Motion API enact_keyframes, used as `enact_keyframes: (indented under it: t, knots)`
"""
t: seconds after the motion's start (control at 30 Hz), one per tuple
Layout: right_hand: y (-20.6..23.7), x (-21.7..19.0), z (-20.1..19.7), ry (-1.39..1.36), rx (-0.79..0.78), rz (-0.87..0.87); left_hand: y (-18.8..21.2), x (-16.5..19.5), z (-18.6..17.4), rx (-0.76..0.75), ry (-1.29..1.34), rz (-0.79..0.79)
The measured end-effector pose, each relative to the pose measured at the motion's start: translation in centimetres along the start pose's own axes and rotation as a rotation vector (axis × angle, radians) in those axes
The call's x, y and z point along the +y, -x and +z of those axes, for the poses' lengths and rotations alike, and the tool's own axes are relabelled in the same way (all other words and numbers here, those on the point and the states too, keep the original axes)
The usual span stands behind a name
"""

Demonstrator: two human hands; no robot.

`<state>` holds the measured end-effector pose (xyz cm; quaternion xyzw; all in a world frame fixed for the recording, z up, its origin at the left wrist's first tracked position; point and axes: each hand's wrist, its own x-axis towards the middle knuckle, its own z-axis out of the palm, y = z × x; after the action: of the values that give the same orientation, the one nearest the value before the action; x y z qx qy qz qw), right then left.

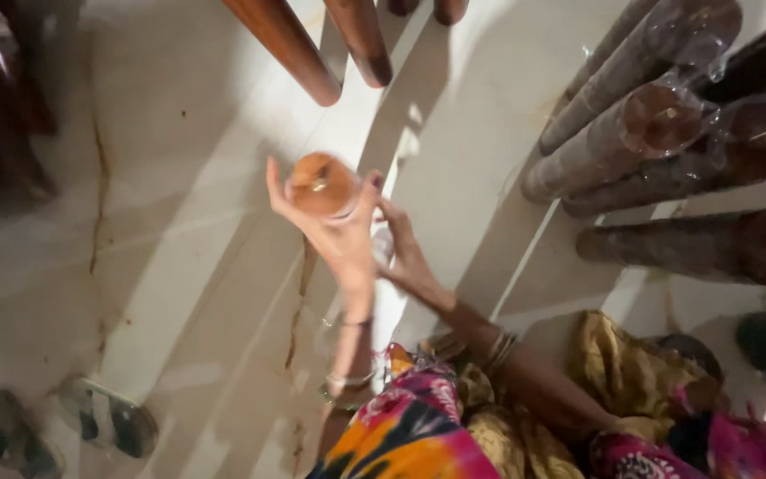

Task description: The person wraps wooden cylindrical rollers with clear plastic film. They pick up each roller, wrap it with film from a roll, and place the wrapped roller on a nearby stack. The process is repeated for multiple rollers.

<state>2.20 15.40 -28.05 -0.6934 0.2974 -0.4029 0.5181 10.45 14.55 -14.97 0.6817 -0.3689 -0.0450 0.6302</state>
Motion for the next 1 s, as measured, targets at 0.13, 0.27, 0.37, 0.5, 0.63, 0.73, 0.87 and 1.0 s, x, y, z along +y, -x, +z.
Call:
enact_keyframes:
  t: [0.13,0.27,0.37,0.5,0.63,0.73,0.87,1.0]
  knots:
    - [-8.2,2.4,-5.2,-0.303,-0.483,0.290,-5.4,-3.9,-4.3,-0.616,-0.332,0.292]
    - [-8.4,0.9,-3.5,-0.327,-0.358,0.186,-3.7,-8.1,-1.7,-0.253,0.146,-0.164]
    - [-1.9,-2.6,0.4,-0.293,0.071,0.051,0.9,-7.3,0.8,0.294,-0.077,-0.033]
    - [-2.3,-2.3,-1.2,-0.234,-0.129,0.189,3.7,-5.3,-4.0,-0.087,0.284,-0.173]
    - [-8.4,0.8,-4.9,-0.334,-0.826,0.291,0.7,-7.9,-8.8,-0.700,0.061,-0.212]
    - [-5.9,0.8,-3.5,-0.823,-0.626,0.536,0.5,-10.2,-7.1,-0.427,0.231,-0.299]
    - [4.0,-2.1,0.9,-0.019,-0.022,0.117,2.0,-10.2,-4.2,0.156,0.323,-0.290]
    - [7.9,-5.2,1.8,0.213,0.243,0.022,2.2,-6.6,-5.2,0.419,0.766,-0.560]
